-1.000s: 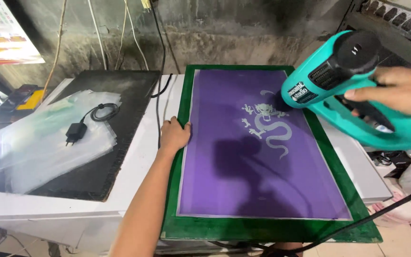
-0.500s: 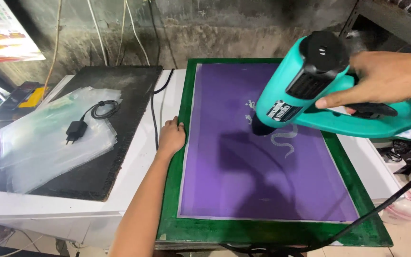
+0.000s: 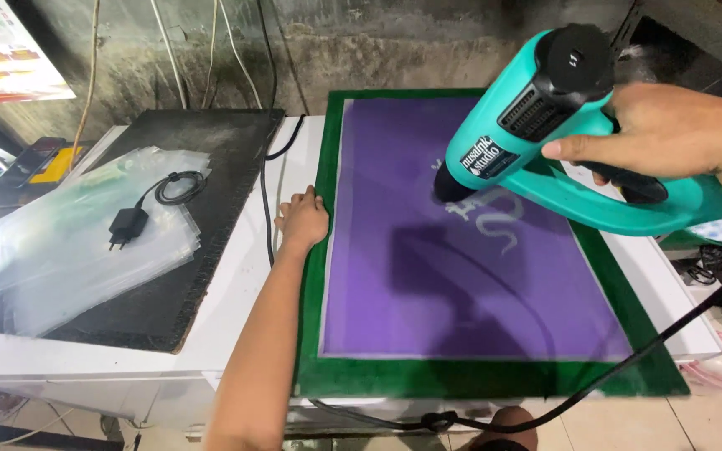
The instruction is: Using a heat gun to dry the emulsion on a screen printing frame and then rubbing the surface with hands to check dryness.
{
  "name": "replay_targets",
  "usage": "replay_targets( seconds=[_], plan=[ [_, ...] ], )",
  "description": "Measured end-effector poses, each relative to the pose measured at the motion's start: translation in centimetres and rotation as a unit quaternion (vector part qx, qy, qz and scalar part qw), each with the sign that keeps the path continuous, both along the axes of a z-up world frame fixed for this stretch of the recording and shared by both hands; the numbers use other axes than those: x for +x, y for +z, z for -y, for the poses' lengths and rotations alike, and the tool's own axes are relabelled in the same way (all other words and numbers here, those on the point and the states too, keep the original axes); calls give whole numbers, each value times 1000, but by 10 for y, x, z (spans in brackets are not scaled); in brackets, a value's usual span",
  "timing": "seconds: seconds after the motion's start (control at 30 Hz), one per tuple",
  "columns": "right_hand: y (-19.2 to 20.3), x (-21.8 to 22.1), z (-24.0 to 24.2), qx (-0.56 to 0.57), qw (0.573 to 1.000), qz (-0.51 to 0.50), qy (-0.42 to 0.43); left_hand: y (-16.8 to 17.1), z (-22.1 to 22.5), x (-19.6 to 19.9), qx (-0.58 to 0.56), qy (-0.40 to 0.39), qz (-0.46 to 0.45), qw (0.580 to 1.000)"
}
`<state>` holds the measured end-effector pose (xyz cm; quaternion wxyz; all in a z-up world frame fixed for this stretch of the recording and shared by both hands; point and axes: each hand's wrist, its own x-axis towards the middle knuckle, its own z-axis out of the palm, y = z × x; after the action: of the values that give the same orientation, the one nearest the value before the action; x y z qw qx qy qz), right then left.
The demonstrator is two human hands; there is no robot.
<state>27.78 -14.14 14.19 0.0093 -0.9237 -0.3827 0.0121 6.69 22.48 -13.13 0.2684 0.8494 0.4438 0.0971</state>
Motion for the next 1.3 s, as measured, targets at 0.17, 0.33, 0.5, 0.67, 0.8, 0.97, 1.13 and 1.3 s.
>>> replay_targets(
  seconds=[0.17, 0.33, 0.5, 0.67, 0.8, 0.97, 1.13, 1.3],
  plan=[
    [13, -15, -11, 3, 999, 27, 27, 4, 7, 4, -1, 38, 17, 999],
    [27, -44, -13, -11, 999, -40, -9, 7, 6, 0, 18, 14, 42, 999],
    [35, -42, -2, -58, 997, 16, -53, -21, -20, 7, 72, -41, 32, 996],
    [53, -70, 0, -83, 994, -3, -72, -22, -25, 12, 153, -80, 102, 980],
    [39, -53, 0, 57, 989, -130, 45, 7, -14, 1, 41, -72, 6, 997],
    [29, -39, -4, 50, 985, -156, 52, -19, -31, 23, 74, -78, -86, 990],
    [32, -46, -3, 34, 989, -139, 39, -7, -6, 37, 79, -55, -107, 990],
    [48, -63, 1, 53, 989, -132, 40, 81, 59, 5, 41, -51, -57, 996]
  ],
)
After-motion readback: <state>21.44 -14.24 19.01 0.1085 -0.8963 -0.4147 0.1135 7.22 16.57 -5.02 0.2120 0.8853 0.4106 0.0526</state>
